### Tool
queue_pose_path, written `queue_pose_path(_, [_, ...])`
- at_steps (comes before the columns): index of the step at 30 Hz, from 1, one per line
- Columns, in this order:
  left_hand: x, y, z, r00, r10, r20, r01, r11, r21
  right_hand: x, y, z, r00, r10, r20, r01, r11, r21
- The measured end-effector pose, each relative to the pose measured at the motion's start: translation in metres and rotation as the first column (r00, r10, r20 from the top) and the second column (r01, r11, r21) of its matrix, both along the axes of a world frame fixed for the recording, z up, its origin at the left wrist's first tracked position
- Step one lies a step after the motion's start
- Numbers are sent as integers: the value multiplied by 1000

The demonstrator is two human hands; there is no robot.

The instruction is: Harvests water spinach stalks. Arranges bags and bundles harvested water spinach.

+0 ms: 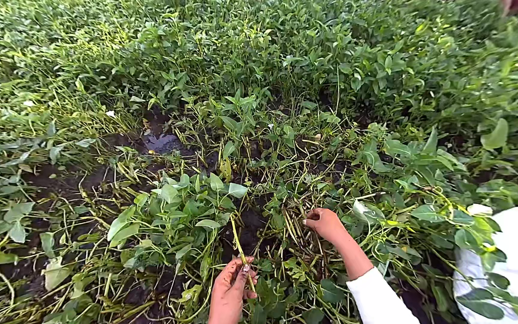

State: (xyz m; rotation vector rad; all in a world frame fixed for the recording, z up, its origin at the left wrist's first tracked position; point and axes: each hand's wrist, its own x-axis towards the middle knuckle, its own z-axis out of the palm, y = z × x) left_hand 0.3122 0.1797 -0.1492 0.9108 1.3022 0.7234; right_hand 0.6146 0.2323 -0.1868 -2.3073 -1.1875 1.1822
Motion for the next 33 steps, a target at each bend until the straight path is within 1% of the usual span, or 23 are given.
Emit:
queue_pose_path(2, [1, 1, 2, 1000, -14, -11, 14, 1000, 0, 12, -9, 20, 993, -56, -106, 66, 993, 93])
queue_pose_path(4, [6, 3, 4, 999, -36, -9, 36, 999, 7, 18, -18, 40, 963, -75, -259, 121, 978, 168])
queue_pose_path(7, [15, 7, 8, 997, -71, 9, 71, 997, 30, 14, -28, 60, 865, -34, -500, 175, 955, 239])
queue_pose_path(9, [18, 7, 9, 997, -76, 27, 75, 997, 37, 10, -33, 68, 797, 15, -604, 181, 948, 263])
queue_pose_path(13, [13, 4, 9, 996, -81, 39, 80, 996, 36, 5, -36, 74, 697, 101, -710, 154, 946, 285])
queue_pose_path(17, [8, 3, 7, 996, -79, 36, 77, 996, 50, 3, -37, 70, 565, 213, -797, 126, 933, 338])
queue_pose_path(21, [10, 3, 9, 996, -82, 38, 79, 994, 73, 0, -36, 63, 461, 330, -823, 48, 917, 395])
queue_pose_path(23, [14, 3, 12, 995, -95, 36, 91, 991, 100, -4, -37, 63, 432, 348, -832, 38, 915, 402])
queue_pose_path(25, [19, 4, 14, 993, -105, 49, 97, 985, 139, -13, -36, 64, 440, 352, -826, -1, 920, 392])
queue_pose_path(28, [26, 8, 14, 992, -123, 36, 114, 976, 183, -47, -35, 62, 545, 372, -752, -104, 919, 379])
queue_pose_path(29, [28, 9, 14, 991, -130, 15, 125, 977, 175, -62, -36, 59, 592, 369, -716, -124, 920, 371])
queue_pose_path(31, [27, 8, 11, 986, -156, -50, 162, 977, 139, -93, -40, 50, 732, 341, -590, -137, 922, 363])
queue_pose_path(33, [19, 4, 3, 986, -150, -76, 158, 982, 101, -119, -47, 42, 823, 324, -466, -159, 920, 359])
